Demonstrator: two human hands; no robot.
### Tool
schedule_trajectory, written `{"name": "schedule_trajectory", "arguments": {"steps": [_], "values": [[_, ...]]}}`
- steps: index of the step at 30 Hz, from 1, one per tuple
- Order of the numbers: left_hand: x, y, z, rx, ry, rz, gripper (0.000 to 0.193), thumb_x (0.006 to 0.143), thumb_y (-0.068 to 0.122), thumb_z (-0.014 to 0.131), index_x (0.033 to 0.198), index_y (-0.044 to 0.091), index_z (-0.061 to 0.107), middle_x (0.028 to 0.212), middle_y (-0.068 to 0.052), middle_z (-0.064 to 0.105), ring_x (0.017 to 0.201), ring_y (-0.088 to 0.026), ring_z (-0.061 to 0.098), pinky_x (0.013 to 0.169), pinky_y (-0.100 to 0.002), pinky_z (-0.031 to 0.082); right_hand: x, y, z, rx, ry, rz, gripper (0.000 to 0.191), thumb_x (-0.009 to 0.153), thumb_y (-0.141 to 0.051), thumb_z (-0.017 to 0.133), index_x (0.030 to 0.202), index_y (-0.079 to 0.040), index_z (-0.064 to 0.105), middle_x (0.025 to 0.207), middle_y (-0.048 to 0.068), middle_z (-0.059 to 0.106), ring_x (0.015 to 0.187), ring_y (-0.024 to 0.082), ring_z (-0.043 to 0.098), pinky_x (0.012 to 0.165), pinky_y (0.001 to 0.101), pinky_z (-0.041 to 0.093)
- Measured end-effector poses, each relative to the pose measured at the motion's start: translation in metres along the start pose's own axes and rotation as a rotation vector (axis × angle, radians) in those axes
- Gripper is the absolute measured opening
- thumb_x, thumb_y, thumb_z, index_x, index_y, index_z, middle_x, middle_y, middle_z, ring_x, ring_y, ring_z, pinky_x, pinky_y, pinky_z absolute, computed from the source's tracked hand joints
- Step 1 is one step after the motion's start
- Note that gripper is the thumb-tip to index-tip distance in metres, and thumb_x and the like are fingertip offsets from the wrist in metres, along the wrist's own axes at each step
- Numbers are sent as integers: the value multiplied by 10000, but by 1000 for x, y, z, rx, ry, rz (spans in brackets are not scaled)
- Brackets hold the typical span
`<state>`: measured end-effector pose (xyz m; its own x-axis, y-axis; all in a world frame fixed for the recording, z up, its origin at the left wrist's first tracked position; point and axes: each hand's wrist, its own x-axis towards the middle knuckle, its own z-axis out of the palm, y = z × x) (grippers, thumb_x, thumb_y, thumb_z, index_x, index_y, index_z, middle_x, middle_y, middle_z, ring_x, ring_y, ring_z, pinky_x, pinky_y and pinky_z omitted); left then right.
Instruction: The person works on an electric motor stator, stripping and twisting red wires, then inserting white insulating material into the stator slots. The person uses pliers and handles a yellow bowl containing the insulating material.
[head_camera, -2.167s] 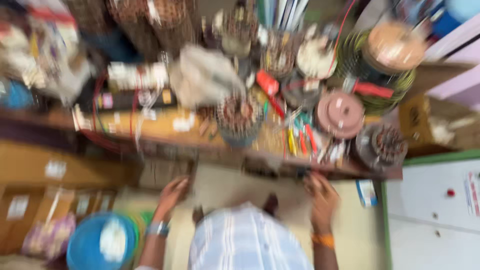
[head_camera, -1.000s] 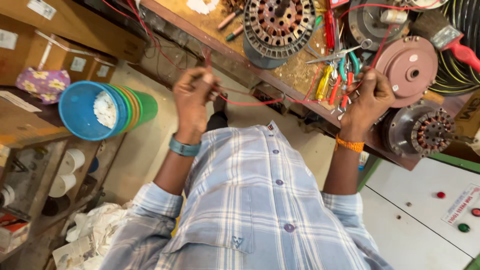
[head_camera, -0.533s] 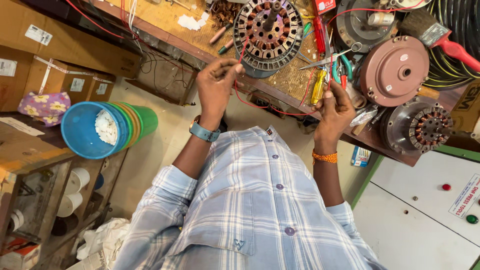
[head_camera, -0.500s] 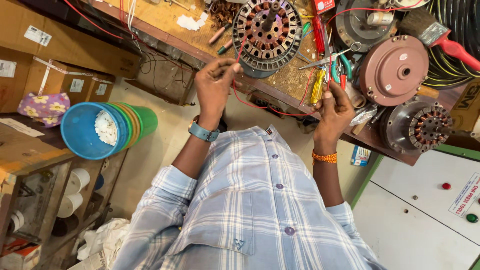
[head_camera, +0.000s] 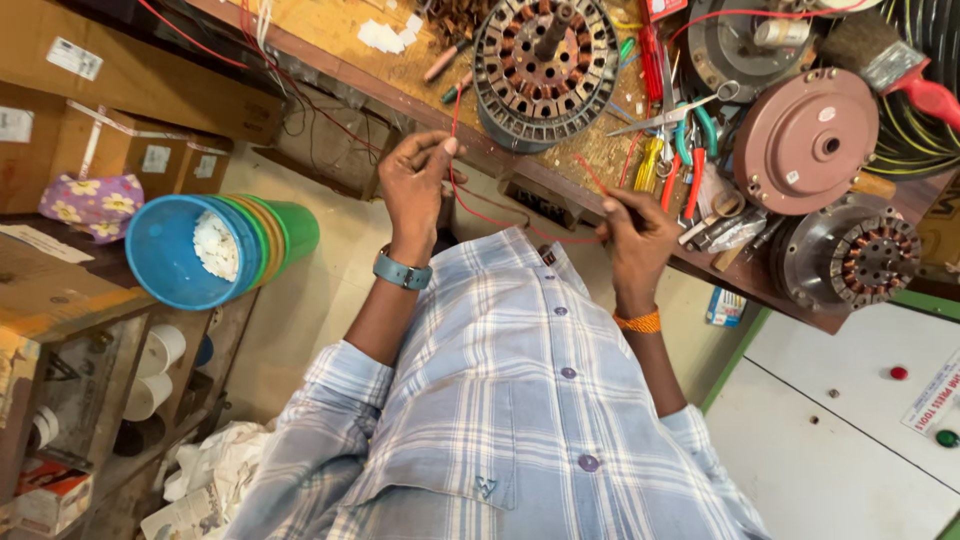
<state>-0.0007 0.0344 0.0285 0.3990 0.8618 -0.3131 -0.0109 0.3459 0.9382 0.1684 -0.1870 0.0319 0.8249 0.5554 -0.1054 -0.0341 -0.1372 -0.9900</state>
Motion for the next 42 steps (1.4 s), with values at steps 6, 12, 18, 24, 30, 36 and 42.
{"name": "schedule_trajectory", "arguments": {"steps": [6,12,18,24,30,36,42], "values": [[1,-5,-2,31,-2,18,199,960,172,748,1088,26,706,912,-66,789,634,-104,712,491,-201,476,8,-8,23,-113,-169,-126,97,960,3,750,1046,46,745,916,66,686,711,99,643,627,230,514],[1,-4,-3,4,-7,30,197,957,178,756,1074,27,708,907,-64,788,638,-109,719,488,-202,463,15,-13,32,-69,-157,-121,100,955,1,750,1049,37,753,913,63,689,707,86,634,617,231,515],[-3,-3,-2,35,-9,18,192,960,185,757,1071,36,712,907,-53,785,642,-104,718,503,-198,449,20,-14,36,-172,-157,-183,102,948,1,765,1045,32,771,903,70,705,706,86,628,612,228,504],[-4,-3,-1,32,-1,25,192,953,177,762,1069,34,706,898,-57,786,641,-108,719,506,-200,458,23,-11,41,-202,-156,-164,117,941,-12,766,1051,27,774,898,72,700,688,86,636,607,231,512],[-6,-2,-2,33,-14,41,192,960,178,759,1065,24,711,899,-62,779,646,-115,724,502,-197,450,18,-6,38,-207,-166,-154,112,957,-25,764,1058,23,763,893,67,693,692,90,643,609,228,519],[-4,-2,-3,12,-27,35,193,970,179,745,1080,26,704,911,-61,783,655,-109,722,507,-193,450,16,-9,28,-48,11,-158,191,1008,-31,705,1193,14,724,930,50,694,713,82,629,612,231,525],[-3,-3,-4,32,-16,-1,169,974,158,730,1077,26,709,912,-61,784,651,-106,721,501,-195,451,22,-17,30,-65,138,-99,194,1004,-59,711,1182,12,737,906,39,682,665,72,616,579,228,522]]}}
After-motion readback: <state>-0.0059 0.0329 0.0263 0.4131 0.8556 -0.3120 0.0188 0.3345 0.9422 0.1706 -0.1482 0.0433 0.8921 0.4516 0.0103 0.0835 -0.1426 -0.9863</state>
